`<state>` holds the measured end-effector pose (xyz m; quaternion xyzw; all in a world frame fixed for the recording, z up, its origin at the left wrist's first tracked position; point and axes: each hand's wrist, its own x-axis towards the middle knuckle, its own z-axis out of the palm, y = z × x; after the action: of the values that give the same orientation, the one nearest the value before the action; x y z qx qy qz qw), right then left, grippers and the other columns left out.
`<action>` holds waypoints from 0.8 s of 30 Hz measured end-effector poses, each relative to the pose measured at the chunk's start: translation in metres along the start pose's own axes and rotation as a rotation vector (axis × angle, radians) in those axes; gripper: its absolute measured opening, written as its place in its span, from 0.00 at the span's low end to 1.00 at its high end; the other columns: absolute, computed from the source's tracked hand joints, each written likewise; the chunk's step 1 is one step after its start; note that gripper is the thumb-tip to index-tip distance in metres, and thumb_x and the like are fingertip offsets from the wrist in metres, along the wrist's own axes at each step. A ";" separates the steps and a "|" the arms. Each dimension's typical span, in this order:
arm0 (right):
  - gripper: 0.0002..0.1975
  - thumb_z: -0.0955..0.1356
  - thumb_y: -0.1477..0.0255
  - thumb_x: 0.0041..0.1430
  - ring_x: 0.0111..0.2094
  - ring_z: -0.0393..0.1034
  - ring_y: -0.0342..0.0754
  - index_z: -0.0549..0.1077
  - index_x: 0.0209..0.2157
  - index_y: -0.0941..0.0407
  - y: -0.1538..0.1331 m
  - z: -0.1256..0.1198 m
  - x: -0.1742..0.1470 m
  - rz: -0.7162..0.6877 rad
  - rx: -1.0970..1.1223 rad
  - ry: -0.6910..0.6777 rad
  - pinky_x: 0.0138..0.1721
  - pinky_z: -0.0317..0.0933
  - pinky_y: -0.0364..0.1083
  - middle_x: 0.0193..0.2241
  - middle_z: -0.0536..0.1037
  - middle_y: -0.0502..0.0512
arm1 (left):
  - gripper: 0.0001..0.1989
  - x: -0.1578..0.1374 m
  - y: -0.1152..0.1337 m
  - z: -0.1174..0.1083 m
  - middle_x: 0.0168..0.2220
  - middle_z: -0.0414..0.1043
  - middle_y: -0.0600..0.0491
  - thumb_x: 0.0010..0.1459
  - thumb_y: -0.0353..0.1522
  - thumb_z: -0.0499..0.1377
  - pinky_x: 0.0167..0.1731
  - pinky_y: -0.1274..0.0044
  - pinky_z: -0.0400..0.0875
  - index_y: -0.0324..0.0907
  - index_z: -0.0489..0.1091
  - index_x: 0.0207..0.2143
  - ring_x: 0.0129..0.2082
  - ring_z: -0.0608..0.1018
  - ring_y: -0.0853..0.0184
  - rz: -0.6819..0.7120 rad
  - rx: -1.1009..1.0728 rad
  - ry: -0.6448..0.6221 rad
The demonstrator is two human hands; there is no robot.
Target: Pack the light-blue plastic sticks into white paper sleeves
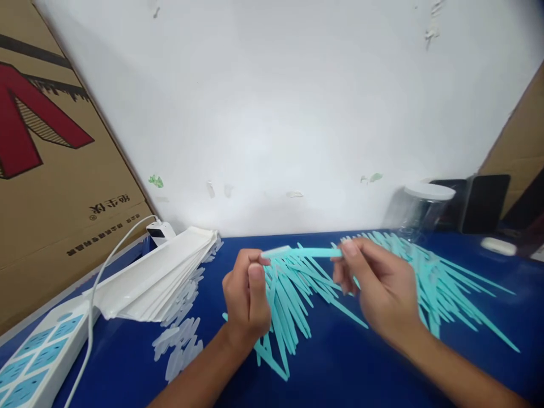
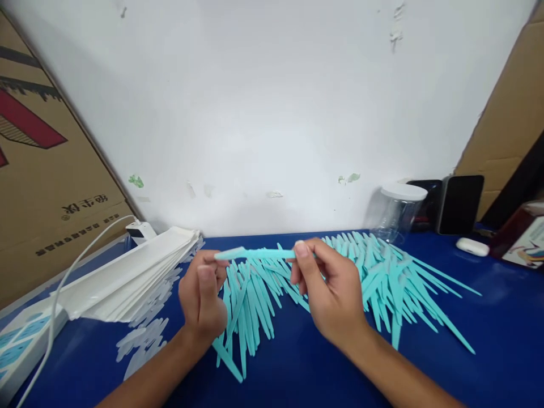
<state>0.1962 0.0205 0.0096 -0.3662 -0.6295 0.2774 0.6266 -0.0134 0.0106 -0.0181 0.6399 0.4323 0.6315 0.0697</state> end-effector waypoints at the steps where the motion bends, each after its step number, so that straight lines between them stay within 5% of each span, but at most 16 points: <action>1: 0.21 0.66 0.56 0.73 0.19 0.66 0.45 0.74 0.27 0.52 -0.001 0.000 -0.002 -0.024 -0.024 0.003 0.21 0.61 0.45 0.20 0.73 0.51 | 0.17 -0.001 0.002 0.000 0.21 0.52 0.59 0.76 0.44 0.46 0.22 0.72 0.51 0.47 0.68 0.41 0.19 0.56 0.66 0.038 -0.010 -0.011; 7: 0.19 0.66 0.59 0.73 0.19 0.66 0.46 0.75 0.29 0.50 -0.001 -0.001 -0.009 -0.111 -0.157 0.000 0.21 0.61 0.46 0.21 0.74 0.51 | 0.09 0.002 0.015 0.000 0.21 0.55 0.60 0.72 0.40 0.56 0.22 0.72 0.54 0.47 0.67 0.37 0.18 0.57 0.69 0.109 0.058 0.003; 14: 0.22 0.64 0.59 0.75 0.18 0.65 0.43 0.72 0.26 0.52 0.005 0.002 -0.005 -0.106 -0.232 0.019 0.22 0.59 0.44 0.18 0.72 0.48 | 0.19 0.017 0.007 0.005 0.21 0.51 0.60 0.77 0.41 0.46 0.20 0.75 0.53 0.44 0.70 0.36 0.19 0.57 0.69 -0.229 -0.002 0.134; 17: 0.24 0.64 0.57 0.75 0.17 0.64 0.42 0.72 0.26 0.53 0.015 0.000 0.004 -0.080 -0.281 0.059 0.23 0.59 0.44 0.17 0.71 0.48 | 0.12 0.021 0.003 0.007 0.23 0.61 0.60 0.73 0.42 0.55 0.20 0.77 0.55 0.44 0.72 0.46 0.19 0.61 0.71 -0.240 -0.001 0.152; 20: 0.21 0.64 0.56 0.74 0.18 0.65 0.43 0.76 0.32 0.55 0.029 -0.012 0.023 -0.081 -0.361 0.133 0.24 0.59 0.44 0.21 0.77 0.49 | 0.15 0.024 -0.003 0.006 0.28 0.72 0.57 0.66 0.44 0.63 0.19 0.77 0.53 0.44 0.75 0.47 0.18 0.61 0.73 -0.318 0.030 0.085; 24: 0.17 0.66 0.59 0.72 0.25 0.74 0.48 0.82 0.40 0.55 0.040 -0.052 0.058 -0.134 -0.694 0.147 0.32 0.63 0.47 0.31 0.84 0.56 | 0.22 0.031 -0.021 0.002 0.15 0.49 0.61 0.68 0.47 0.56 0.19 0.75 0.49 0.43 0.73 0.26 0.16 0.55 0.71 -0.452 0.005 0.004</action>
<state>0.2555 0.0850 0.0142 -0.5340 -0.6622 -0.0215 0.5252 -0.0265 0.0442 -0.0088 0.5258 0.5665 0.5999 0.2068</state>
